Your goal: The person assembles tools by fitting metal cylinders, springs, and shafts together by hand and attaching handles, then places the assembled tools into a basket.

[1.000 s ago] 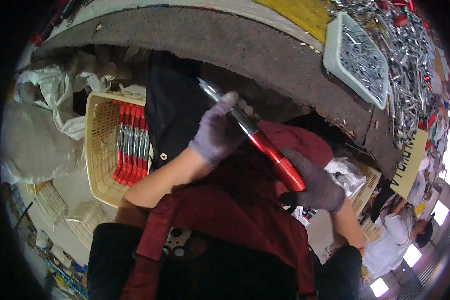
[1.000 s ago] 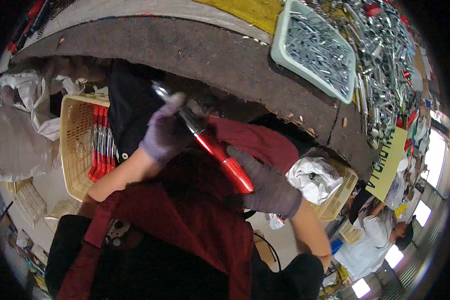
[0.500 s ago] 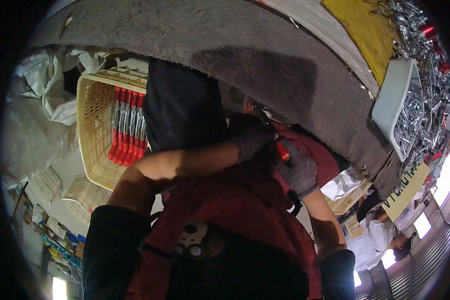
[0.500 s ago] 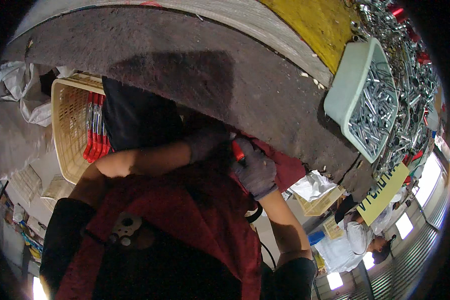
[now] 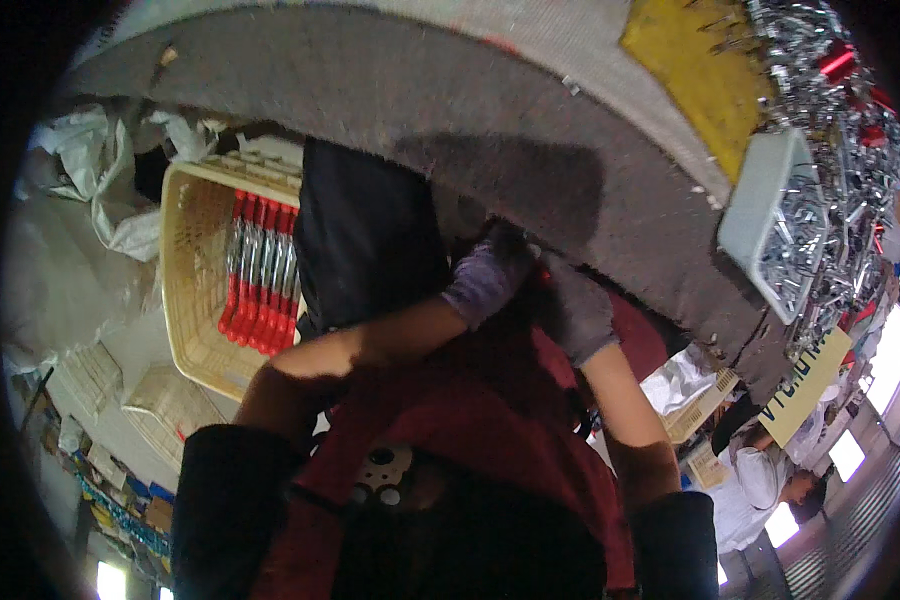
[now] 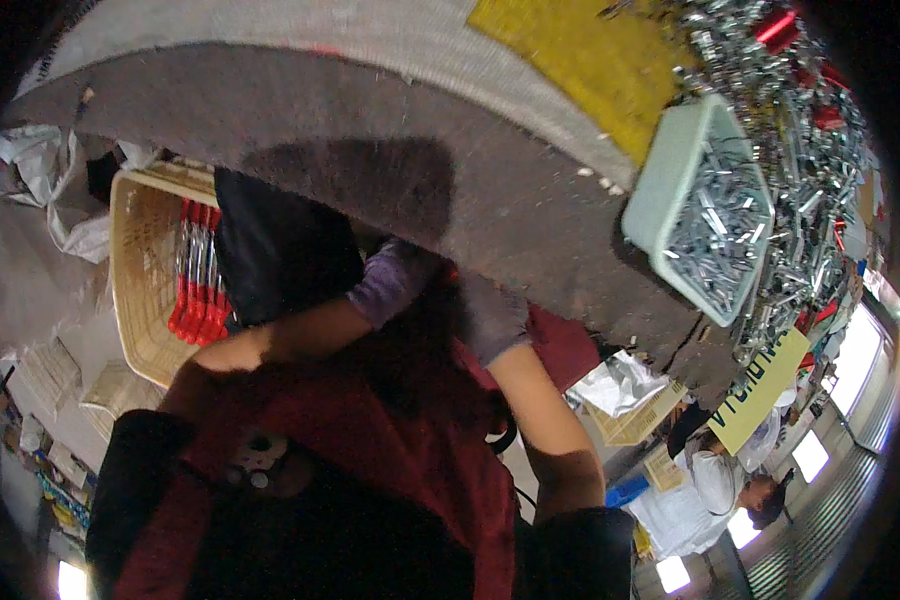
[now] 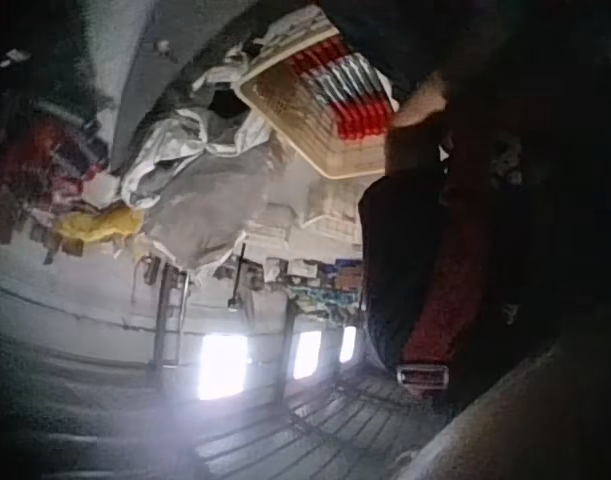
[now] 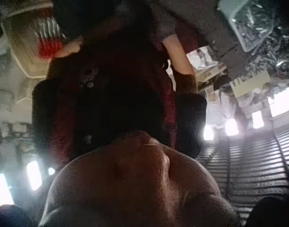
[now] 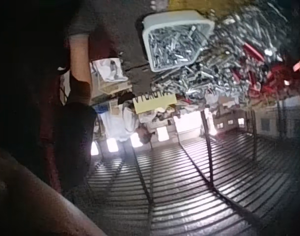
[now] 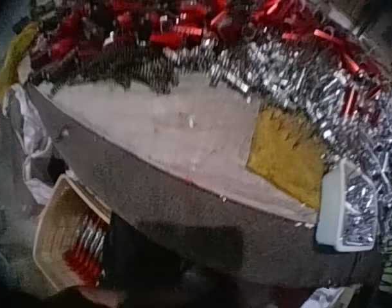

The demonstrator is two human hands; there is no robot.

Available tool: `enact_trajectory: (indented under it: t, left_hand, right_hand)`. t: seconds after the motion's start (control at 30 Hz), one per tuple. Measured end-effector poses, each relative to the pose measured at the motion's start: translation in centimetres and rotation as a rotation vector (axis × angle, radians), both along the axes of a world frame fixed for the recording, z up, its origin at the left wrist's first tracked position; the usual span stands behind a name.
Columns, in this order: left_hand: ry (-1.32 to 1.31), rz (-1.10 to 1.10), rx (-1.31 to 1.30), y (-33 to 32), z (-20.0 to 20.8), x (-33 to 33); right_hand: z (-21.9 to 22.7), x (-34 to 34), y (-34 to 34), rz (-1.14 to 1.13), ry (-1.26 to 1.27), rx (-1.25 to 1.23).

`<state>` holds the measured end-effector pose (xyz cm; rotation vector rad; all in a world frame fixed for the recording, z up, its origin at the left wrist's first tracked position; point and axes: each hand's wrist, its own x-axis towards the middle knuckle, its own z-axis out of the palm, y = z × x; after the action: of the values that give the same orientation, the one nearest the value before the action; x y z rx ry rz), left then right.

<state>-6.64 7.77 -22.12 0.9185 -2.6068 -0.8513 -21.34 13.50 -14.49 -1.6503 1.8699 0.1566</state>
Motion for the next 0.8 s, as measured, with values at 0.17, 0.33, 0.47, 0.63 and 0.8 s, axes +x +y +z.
enact_trajectory:
  t: [0.17, 0.33, 0.47, 0.63, 0.8]
  left_hand:
    - [0.318, -0.328, 0.305, -3.0, 10.0, -3.3]
    - [0.499, -0.454, 0.326, 1.5, 7.6, -2.7]
    - [0.450, -0.518, 0.537, 2.7, -3.3, -4.0]
    - [0.419, -0.471, 0.742, 3.0, -6.1, -1.8]
    - [0.371, -0.282, 1.086, 1.4, -7.4, -6.2]
  right_hand:
    - [-6.5, 0.1, 2.8, -0.430, -0.038, -0.832]
    - [-2.8, -1.8, 11.4, -0.480, -0.011, -0.660]
    - [-4.3, -1.2, 7.3, -0.519, 0.002, -0.546]
    - [-4.9, -2.6, 8.8, -0.527, 0.014, -0.368]
    - [-4.0, -2.5, 5.1, -0.475, -0.017, -0.085]
